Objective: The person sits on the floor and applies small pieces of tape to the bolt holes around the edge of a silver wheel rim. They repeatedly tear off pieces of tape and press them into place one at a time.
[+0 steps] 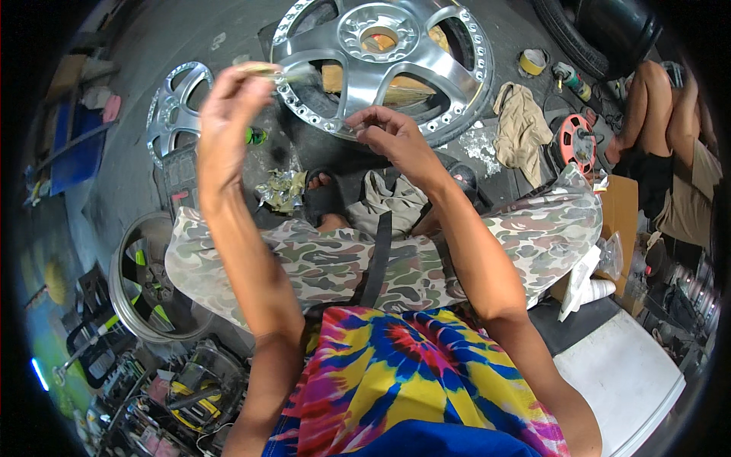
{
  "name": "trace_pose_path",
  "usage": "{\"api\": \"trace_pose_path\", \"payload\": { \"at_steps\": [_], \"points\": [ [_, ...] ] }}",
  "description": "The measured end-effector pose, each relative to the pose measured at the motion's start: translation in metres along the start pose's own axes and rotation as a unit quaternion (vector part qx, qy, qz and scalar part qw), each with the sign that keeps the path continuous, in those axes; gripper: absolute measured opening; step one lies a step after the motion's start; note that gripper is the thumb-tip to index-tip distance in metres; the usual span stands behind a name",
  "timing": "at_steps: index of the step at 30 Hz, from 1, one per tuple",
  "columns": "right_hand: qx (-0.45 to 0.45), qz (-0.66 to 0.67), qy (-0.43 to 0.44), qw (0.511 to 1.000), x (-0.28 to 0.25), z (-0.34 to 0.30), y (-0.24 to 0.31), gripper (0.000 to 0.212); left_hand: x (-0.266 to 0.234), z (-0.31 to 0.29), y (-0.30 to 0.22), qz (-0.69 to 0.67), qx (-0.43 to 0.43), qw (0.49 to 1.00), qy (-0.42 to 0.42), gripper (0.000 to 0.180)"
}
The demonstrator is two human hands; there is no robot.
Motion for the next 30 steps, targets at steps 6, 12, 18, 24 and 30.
{"api": "trace_pose_path", "payload": {
  "at_steps": [6, 12, 18, 24, 30],
  "points": [
    [-0.010, 0.042, 0.044, 0.998, 0.007, 0.003, -0.005, 0.024, 0.035, -0.012, 0.028, 0.037, -0.193, 0.967, 0.161, 0.033],
    [0.004, -0.035, -0.057, 0.998, 0.002, -0.001, -0.001, 0.024, -0.003, -0.010, 0.009, 0.014, -0.056, 0.998, 0.022, 0.018],
    [0.030, -0.149, -0.123, 0.981, -0.020, -0.003, -0.021, 0.017, -0.129, 0.003, -0.034, -0.032, 0.069, 0.976, -0.204, 0.021],
    [0.041, -0.179, -0.087, 0.979, -0.004, -0.009, -0.033, 0.013, -0.238, 0.026, -0.035, -0.194, 0.166, 0.905, -0.341, 0.009],
    [0.051, -0.195, -0.089, 0.975, -0.013, -0.008, -0.032, 0.013, -0.259, 0.042, -0.088, -0.262, 0.337, 0.847, -0.318, 0.006]
  ]
}}
Point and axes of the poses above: each hand's wrist, its own z-axis towards the middle knuckle, its own x-axis out of the palm, y = z × x, the point moved 2 cm from there along z, towards the middle knuckle, and after that the axes turned 14 degrees about y, right-handed, at the moved point
